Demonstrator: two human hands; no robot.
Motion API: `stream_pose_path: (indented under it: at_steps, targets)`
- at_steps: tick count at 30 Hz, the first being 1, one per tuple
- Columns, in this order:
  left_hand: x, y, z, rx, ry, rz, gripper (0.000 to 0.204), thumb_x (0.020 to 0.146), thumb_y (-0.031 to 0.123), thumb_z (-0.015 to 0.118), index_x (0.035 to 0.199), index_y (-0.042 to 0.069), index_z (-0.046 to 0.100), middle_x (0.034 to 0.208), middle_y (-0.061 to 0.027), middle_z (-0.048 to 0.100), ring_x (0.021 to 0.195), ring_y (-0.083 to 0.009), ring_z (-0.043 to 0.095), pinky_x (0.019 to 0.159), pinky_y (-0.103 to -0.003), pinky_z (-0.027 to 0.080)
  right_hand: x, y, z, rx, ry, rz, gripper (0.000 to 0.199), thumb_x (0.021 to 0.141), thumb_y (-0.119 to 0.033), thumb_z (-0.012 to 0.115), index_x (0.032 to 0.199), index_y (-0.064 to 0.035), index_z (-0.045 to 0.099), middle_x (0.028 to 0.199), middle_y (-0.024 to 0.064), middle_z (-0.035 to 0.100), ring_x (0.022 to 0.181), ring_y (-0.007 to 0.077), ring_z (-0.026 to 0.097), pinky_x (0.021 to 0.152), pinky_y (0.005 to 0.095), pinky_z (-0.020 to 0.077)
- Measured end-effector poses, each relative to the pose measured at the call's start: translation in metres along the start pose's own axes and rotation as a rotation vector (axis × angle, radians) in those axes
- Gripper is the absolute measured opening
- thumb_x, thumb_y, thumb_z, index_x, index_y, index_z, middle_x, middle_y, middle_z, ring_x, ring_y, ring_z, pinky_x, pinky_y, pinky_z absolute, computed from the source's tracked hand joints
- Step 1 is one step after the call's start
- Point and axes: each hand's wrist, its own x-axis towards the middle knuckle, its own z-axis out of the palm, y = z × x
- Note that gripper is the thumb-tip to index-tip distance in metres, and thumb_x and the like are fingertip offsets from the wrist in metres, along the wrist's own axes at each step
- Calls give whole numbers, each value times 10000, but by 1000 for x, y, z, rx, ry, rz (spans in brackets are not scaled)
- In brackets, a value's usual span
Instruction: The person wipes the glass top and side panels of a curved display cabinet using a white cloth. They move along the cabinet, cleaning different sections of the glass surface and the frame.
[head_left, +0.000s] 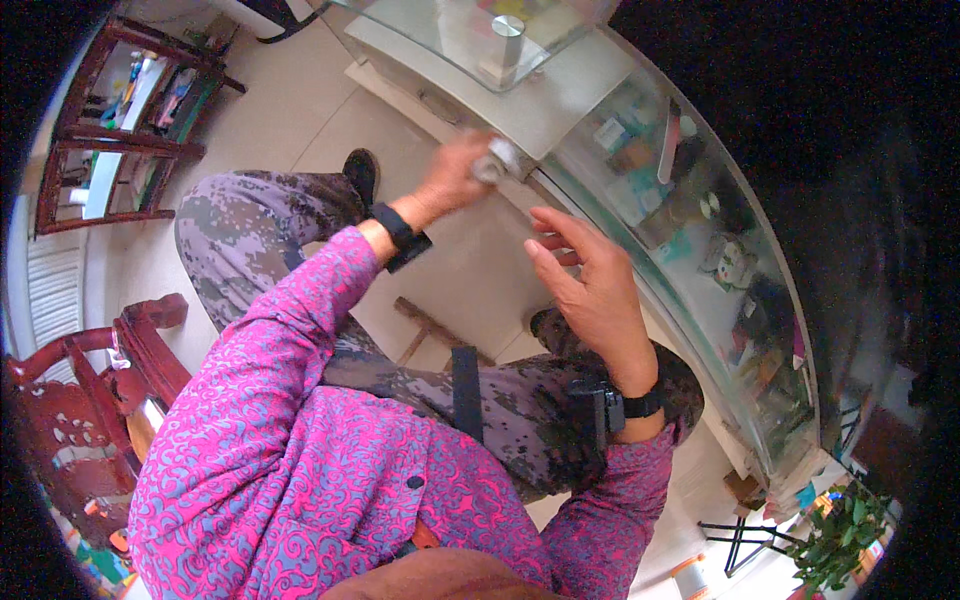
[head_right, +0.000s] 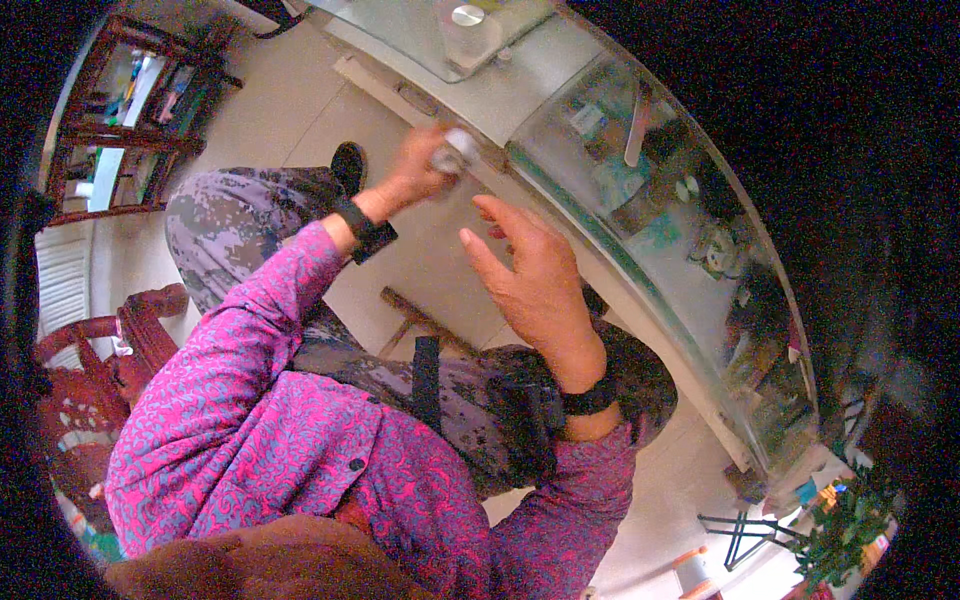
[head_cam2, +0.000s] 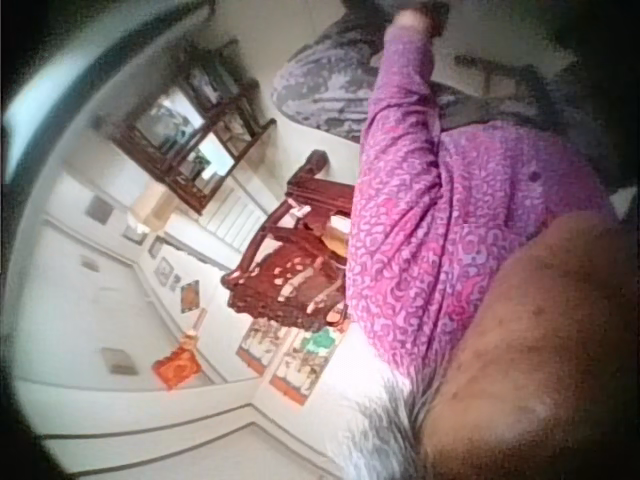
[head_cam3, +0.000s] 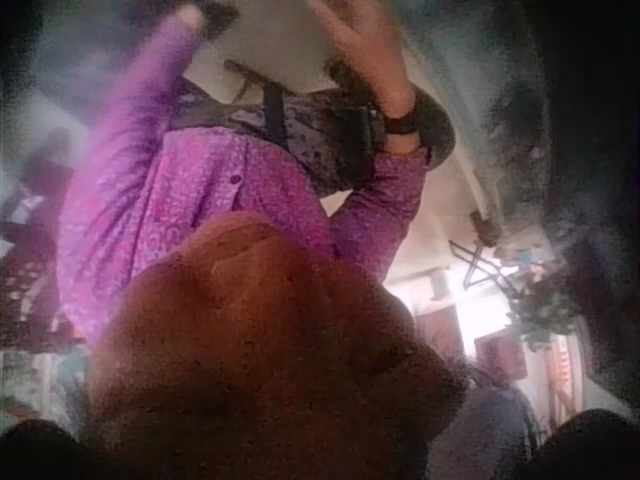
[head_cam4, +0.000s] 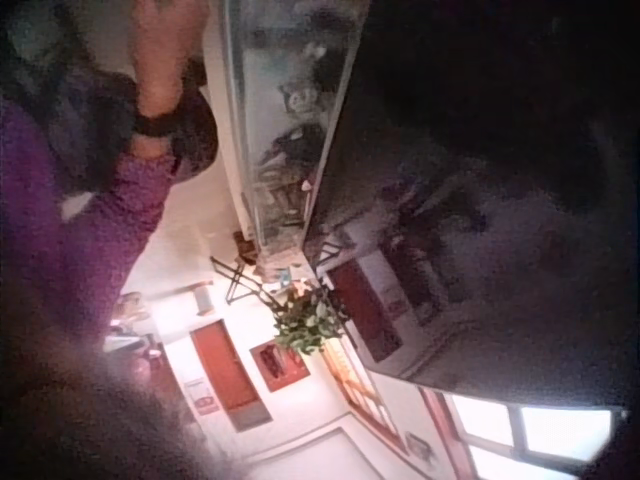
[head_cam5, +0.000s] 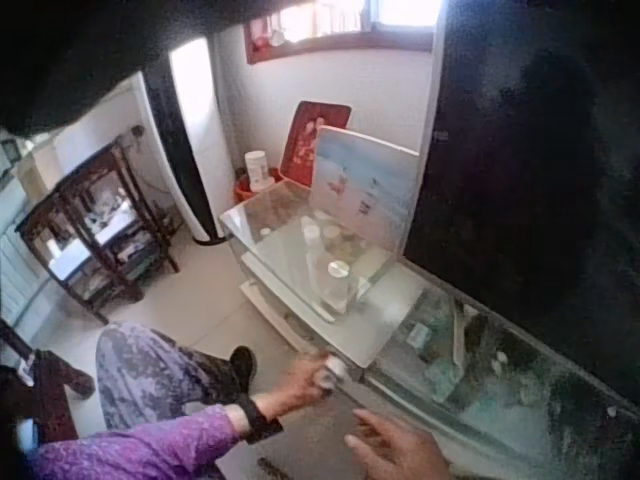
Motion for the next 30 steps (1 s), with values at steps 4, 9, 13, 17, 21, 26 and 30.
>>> stream_pose_path:
  at_steps: [4, 9, 13, 17, 21, 26, 30]
  targets:
    - [35, -42, -64, 471, 222, 120, 606, 723, 139, 807, 1304, 161, 637, 1275, -85, 664, 1237, -384, 554, 972, -464, 531, -4, 1, 0, -8, 18, -34, 404, 936, -274, 710, 1246, -19, 668, 1124, 187, 714, 957, 306, 703, 829, 400, 550]
    - [97, -58, -101, 731, -52, -49, 599, 758, 216, 797, 1330, 152, 629, 1371, -111, 620, 1248, -393, 570, 1025, -474, 500, -5, 3, -2, -12, 15, -33, 405, 935, -272, 709, 1232, -1, 667, 1105, 197, 709, 950, 320, 699, 834, 404, 545]
    - [110, -29, -92, 912, -348, -194, 665, 781, 232, 789, 1404, 152, 573, 1416, -115, 604, 1288, -404, 551, 1056, -479, 492, -6, 3, 0, -42, 27, -64, 408, 928, -265, 711, 1235, 0, 664, 1084, 201, 703, 933, 330, 695, 825, 409, 543]
    - [74, -6, -81, 855, -333, -3, 673, 770, 225, 796, 1398, 141, 570, 1381, -135, 619, 1283, -399, 554, 1050, -483, 492, -5, 2, 0, -38, 27, -85, 402, 924, -257, 713, 1230, -2, 662, 1062, 201, 698, 920, 335, 691, 818, 414, 541]
    - [10, -11, -37, 350, -116, 120, 564, 707, 188, 789, 1251, 117, 659, 1322, -105, 630, 1240, -379, 559, 930, -470, 550, -1, 2, 1, -37, 10, -62, 395, 922, -252, 715, 1225, -3, 663, 1060, 196, 698, 931, 330, 690, 818, 413, 540]
    - [-21, -50, -7, -115, -11, -612, 494, 735, 194, 782, 1199, 67, 668, 1075, -127, 732, 937, -295, 703, 817, -414, 561, -1, 4, 2, -36, -18, -4, 400, 923, -250, 716, 1234, -5, 662, 1070, 190, 703, 938, 323, 690, 829, 412, 542]
    - [11, -77, -9, -799, 484, -672, 383, 811, 238, 787, 1133, 62, 674, 986, -48, 724, 860, -232, 690, 756, -387, 558, -4, 4, 0, -93, -19, -18, 372, 948, -156, 708, 1298, -41, 658, 1133, 114, 717, 976, 182, 695, 796, 308, 547]
